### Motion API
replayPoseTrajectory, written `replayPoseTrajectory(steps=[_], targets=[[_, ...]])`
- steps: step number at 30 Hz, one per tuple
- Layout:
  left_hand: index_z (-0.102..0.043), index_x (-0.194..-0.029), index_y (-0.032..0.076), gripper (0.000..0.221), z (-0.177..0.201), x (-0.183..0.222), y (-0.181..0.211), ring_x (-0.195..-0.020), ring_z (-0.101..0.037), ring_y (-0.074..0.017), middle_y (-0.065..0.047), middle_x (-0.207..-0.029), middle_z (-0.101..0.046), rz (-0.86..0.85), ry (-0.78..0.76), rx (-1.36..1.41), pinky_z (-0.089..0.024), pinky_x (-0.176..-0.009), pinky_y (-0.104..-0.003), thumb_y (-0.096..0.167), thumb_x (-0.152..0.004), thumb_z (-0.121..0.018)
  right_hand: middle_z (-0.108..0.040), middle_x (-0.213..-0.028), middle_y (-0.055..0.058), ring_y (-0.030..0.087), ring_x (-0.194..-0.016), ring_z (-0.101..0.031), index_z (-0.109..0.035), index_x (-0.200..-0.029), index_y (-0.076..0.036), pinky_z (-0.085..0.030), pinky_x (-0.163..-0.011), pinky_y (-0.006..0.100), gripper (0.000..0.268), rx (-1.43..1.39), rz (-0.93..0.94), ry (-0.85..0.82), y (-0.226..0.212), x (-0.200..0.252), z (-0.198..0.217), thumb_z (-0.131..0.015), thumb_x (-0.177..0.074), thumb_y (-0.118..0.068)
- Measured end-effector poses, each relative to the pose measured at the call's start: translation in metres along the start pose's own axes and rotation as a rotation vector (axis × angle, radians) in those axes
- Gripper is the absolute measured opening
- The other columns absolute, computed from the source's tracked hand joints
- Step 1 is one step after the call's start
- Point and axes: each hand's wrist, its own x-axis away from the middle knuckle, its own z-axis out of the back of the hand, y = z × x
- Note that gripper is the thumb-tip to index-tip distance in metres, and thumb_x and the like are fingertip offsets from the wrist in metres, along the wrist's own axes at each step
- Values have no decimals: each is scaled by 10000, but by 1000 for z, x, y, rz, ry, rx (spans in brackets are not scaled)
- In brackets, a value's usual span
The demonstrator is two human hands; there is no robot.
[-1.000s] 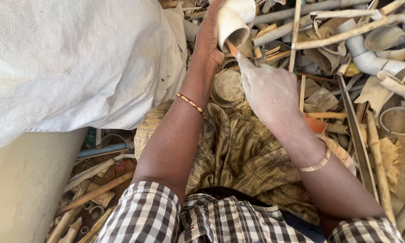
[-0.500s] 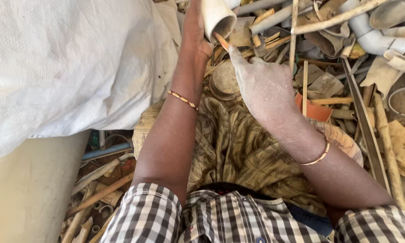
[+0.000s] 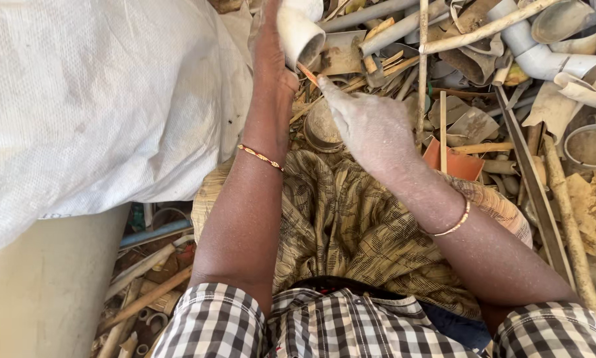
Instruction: The person uses a thin wooden stick to scrape and clean debris from the inside of various PVC pipe connectors and pieces, handling them one by one while sitting amidst a pile of scrap pipes.
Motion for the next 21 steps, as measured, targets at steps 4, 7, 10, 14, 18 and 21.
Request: replayPoseTrajectory(steps=[4,7,10,14,18,21], targets=[[-549,-1335,-48,862,4,9,5,-1018,-743,-269,-206,-1144,-697,29,54,-116,-684,-809,-406,582,-786,-759,-515,-591,-47,18,-385,-426,-520,-1536,-192,-404,-306,185,517,169,-47,269,3,-1,-7,-636,-1037,-263],[-533,-1310,-39,875,-5,10,9,-1015,-758,-319,-221,-1138,-699,-12,-5,-67,-705,-815,-430,610,-763,-749,-533,-624,-60,45,-399,-438,-545,-1487,-242,-389,-289,182,447,193,26,250,7,-4,-10,-609,-1057,-137],[-514,-1256,-34,863,-9,15,14,-925,-760,-396,-254,-1034,-714,64,-15,-114,-715,-670,-522,658,-783,-721,-540,-570,24,90,-365,-451,-645,-1380,-254,-406,-280,213,335,-355,33,127,11,-3,-10,-582,-1058,-324],[-512,-1306,-57,870,-10,27,17,-1019,-761,-367,-248,-1125,-691,-32,-65,-158,-717,-781,-515,653,-829,-674,-564,-613,14,99,-385,-466,-658,-1278,-113,-376,-296,247,254,-247,-67,223,5,3,-8,-517,-1125,-260],[-456,-1302,32,820,-17,26,17,-980,-739,-330,-214,-1131,-626,45,18,-112,-726,-747,-535,679,-824,-619,-573,-623,19,117,-415,-492,-661,-1119,-124,-402,-312,259,244,-592,-147,14,8,-3,1,-504,-1140,-309],[-451,-1341,-23,848,-15,23,14,-1069,-720,-347,-236,-1203,-611,7,-58,1,-704,-853,-531,658,-864,-620,-606,-673,39,118,-502,-547,-659,-1105,-116,-450,-437,296,220,-685,-150,125,20,2,5,-534,-1165,-287]])
